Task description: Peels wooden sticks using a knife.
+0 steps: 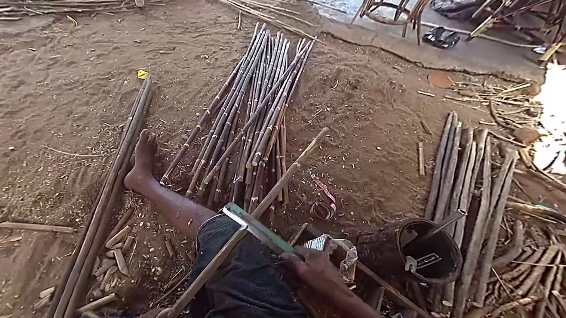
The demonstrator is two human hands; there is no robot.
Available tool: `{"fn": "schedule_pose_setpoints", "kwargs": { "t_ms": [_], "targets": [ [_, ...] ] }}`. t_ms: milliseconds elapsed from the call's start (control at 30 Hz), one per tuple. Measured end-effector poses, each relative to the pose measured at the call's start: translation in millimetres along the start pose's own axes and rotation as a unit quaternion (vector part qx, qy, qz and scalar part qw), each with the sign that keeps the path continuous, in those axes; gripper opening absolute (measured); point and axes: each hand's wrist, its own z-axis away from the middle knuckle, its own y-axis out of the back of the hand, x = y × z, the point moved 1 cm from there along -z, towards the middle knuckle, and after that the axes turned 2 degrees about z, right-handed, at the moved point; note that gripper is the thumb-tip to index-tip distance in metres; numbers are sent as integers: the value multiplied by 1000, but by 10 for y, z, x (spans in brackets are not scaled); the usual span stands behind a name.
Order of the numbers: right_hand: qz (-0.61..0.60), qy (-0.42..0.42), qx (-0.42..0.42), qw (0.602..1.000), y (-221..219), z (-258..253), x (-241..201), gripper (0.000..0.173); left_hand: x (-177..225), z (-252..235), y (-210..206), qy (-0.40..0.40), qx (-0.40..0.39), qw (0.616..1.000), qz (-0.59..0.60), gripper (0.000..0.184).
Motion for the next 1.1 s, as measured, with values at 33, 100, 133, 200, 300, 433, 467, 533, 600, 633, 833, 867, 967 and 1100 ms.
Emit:
{"fn": "schedule_pose_setpoints", "kwargs": {
  "t_ms": [33,100,133,200,300,433,467,533,600,633,833,867,967,1100],
  "targets": [
    [-32,-20,33,999,47,-78,41,46,36,-4,-12,-5,2,1000,2,53],
    [-46,-30,34,998,-3,-64,79,51,96,18,-67,1,11,1000,2,50],
    [10,-8,-20,1000,-46,46,9,54,101,7,-63,2,12,1000,0,47],
    [102,51,-99,988,-120,210,-101,57,66,-21,-44,4,5,1000,0,44],
    [-37,-31,22,999,-61,-5,-3,49,29,-49,-9,3,-28,999,29,38],
    [73,45,-74,994,-182,197,-84,53,54,-83,21,12,-65,996,62,37],
    [98,56,-93,989,-177,251,-106,54,47,-79,28,11,-72,995,65,38],
    [29,-1,-18,999,-60,100,-52,51,42,-100,41,12,-85,993,81,39],
    [-31,-44,45,998,-17,-23,34,51,69,-99,13,19,-100,989,110,39],
    [-5,-23,11,1000,-48,39,3,52,83,-105,18,20,-107,987,121,40],
    [-14,-31,35,999,-11,-60,26,52,34,-178,94,21,-151,974,169,47],
    [1,-26,26,999,-35,-29,25,52,49,-171,85,21,-161,970,179,48],
    [110,51,-90,989,-176,209,-131,54,39,-215,160,18,-187,963,191,50],
    [-5,-27,29,999,-64,-62,-22,54,33,-252,152,17,-208,952,222,52]
  ]
}}
